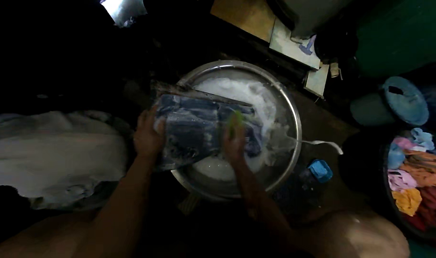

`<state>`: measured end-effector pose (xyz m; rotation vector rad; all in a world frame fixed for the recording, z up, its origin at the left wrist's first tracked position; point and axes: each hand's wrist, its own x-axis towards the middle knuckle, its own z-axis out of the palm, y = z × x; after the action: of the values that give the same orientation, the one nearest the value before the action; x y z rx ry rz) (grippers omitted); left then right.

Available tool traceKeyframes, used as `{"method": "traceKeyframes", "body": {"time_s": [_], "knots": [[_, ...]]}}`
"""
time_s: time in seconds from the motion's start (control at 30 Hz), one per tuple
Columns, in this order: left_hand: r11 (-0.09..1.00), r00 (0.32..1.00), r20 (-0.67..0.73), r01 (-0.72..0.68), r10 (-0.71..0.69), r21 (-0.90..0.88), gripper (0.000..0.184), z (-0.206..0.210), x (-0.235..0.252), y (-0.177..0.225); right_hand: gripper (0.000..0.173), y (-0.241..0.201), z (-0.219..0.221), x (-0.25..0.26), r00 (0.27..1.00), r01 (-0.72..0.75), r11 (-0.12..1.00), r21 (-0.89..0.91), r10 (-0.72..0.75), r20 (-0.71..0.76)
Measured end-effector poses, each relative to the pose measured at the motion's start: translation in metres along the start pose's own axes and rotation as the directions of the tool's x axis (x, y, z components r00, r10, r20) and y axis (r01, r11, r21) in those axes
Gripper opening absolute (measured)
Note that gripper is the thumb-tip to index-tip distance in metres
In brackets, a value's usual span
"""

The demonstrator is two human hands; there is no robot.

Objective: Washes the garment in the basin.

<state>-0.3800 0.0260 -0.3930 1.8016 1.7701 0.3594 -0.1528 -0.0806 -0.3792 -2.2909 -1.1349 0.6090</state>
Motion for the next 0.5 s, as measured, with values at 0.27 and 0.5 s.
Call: {"method": "traceKeyframes", "body": {"time_s": [0.27, 0.5], "knots": [[1.0, 0.999, 0.032, -0.004, 0.004, 0.005, 0.053, -0.003, -0.004, 0.001, 0.049, 0.112, -0.012, 0.006, 0.981, -0.046, 0.957, -0.286, 0.097, 0.166], [1.0, 1.0, -0.013, -0.014, 0.014, 0.022, 0.052, 0.001, 0.0, 0.001, 0.051, 0.027, -0.001, 0.007, 0.996, 0.073, 0.996, -0.059, -0.07, 0.047]]}}
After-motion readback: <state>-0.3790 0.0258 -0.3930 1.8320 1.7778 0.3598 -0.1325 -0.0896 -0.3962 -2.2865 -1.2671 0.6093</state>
